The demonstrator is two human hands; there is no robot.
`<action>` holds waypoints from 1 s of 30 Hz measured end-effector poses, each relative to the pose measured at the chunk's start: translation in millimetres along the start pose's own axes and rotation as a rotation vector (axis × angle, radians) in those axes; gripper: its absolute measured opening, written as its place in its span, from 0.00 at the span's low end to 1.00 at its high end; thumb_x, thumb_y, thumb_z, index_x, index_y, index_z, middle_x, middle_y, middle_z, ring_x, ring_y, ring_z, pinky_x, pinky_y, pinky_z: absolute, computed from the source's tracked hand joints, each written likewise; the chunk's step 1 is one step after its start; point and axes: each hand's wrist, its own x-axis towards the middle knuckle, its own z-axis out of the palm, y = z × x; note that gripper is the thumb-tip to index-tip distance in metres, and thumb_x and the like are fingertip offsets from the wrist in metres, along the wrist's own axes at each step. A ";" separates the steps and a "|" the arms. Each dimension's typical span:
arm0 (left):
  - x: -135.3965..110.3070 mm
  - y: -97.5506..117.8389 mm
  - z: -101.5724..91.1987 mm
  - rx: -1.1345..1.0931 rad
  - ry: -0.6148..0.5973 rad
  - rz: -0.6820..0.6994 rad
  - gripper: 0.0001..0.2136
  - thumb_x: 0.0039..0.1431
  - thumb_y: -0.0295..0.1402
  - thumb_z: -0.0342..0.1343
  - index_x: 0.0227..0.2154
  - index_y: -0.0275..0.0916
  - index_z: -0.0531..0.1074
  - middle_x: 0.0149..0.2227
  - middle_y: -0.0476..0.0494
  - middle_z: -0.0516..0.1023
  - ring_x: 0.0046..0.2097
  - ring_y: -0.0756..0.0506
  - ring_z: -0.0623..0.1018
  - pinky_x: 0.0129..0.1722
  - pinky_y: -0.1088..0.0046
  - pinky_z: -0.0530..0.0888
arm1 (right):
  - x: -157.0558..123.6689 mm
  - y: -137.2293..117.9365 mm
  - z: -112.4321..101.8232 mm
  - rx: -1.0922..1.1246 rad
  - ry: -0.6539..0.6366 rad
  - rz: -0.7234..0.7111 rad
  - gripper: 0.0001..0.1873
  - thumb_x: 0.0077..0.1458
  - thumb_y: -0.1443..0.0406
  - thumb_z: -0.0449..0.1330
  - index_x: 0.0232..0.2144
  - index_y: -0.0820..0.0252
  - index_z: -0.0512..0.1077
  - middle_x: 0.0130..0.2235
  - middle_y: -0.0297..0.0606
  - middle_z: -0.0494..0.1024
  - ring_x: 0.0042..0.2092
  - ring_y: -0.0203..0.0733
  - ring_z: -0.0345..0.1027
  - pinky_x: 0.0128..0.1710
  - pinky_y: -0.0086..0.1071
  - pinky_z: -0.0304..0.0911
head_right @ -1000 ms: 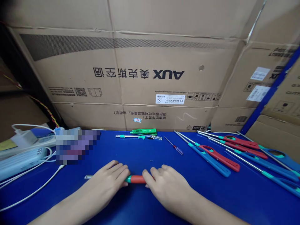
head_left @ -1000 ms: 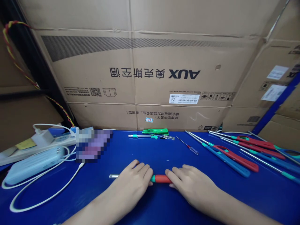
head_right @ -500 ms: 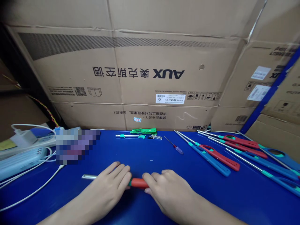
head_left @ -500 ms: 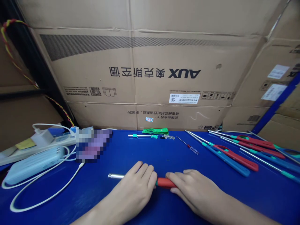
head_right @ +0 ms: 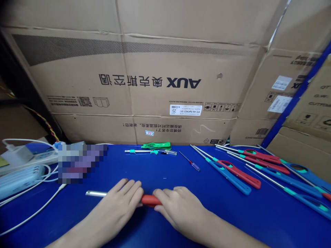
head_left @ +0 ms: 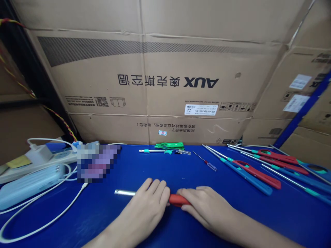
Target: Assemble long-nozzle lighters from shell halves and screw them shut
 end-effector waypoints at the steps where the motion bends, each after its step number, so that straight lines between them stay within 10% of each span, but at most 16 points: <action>1: 1.9 -6.1 -3.3 0.013 0.011 0.007 0.10 0.62 0.20 0.41 0.39 0.33 0.67 0.41 0.35 0.74 0.39 0.38 0.73 0.43 0.58 0.65 | 0.9 3.7 -3.1 0.033 0.033 0.001 0.10 0.61 0.65 0.56 0.45 0.59 0.68 0.41 0.38 0.79 0.38 0.46 0.75 0.35 0.35 0.64; 8: 3.6 -45.0 -10.1 -0.018 0.057 -0.165 0.12 0.69 0.28 0.40 0.36 0.34 0.69 0.36 0.38 0.73 0.35 0.39 0.72 0.35 0.63 0.67 | 2.8 34.3 -13.0 -0.007 0.177 0.079 0.08 0.63 0.66 0.53 0.42 0.61 0.70 0.35 0.40 0.79 0.34 0.45 0.73 0.34 0.35 0.64; 13: 3.9 -21.9 -8.0 -0.276 0.039 -0.075 0.13 0.65 0.33 0.51 0.50 0.37 0.64 0.47 0.39 0.73 0.46 0.39 0.73 0.45 0.60 0.69 | 5.4 23.3 15.6 -0.106 0.306 -0.092 0.10 0.64 0.62 0.53 0.39 0.63 0.71 0.34 0.41 0.79 0.33 0.43 0.73 0.36 0.35 0.64; 20: 4.4 -6.8 -0.8 -0.492 -0.053 -0.048 0.09 0.64 0.23 0.47 0.44 0.40 0.67 0.43 0.45 0.72 0.41 0.43 0.72 0.42 0.65 0.70 | 6.6 24.9 17.5 0.000 0.380 -0.144 0.25 0.60 0.48 0.52 0.43 0.63 0.70 0.36 0.41 0.78 0.36 0.44 0.73 0.38 0.36 0.64; 24: 4.1 -14.7 -4.7 -0.486 -0.083 -0.062 0.08 0.61 0.23 0.51 0.40 0.40 0.68 0.42 0.46 0.71 0.41 0.43 0.70 0.41 0.65 0.69 | 10.8 41.1 13.2 0.074 0.390 0.059 0.11 0.64 0.63 0.52 0.42 0.62 0.71 0.36 0.41 0.77 0.37 0.42 0.71 0.38 0.35 0.66; 30: 3.1 -19.5 -6.5 -0.483 -0.039 -0.063 0.06 0.61 0.25 0.53 0.38 0.41 0.69 0.40 0.47 0.70 0.40 0.44 0.70 0.43 0.66 0.68 | 16.9 50.7 22.3 -0.055 0.310 -0.030 0.13 0.61 0.72 0.53 0.45 0.60 0.74 0.41 0.41 0.75 0.39 0.42 0.67 0.39 0.35 0.67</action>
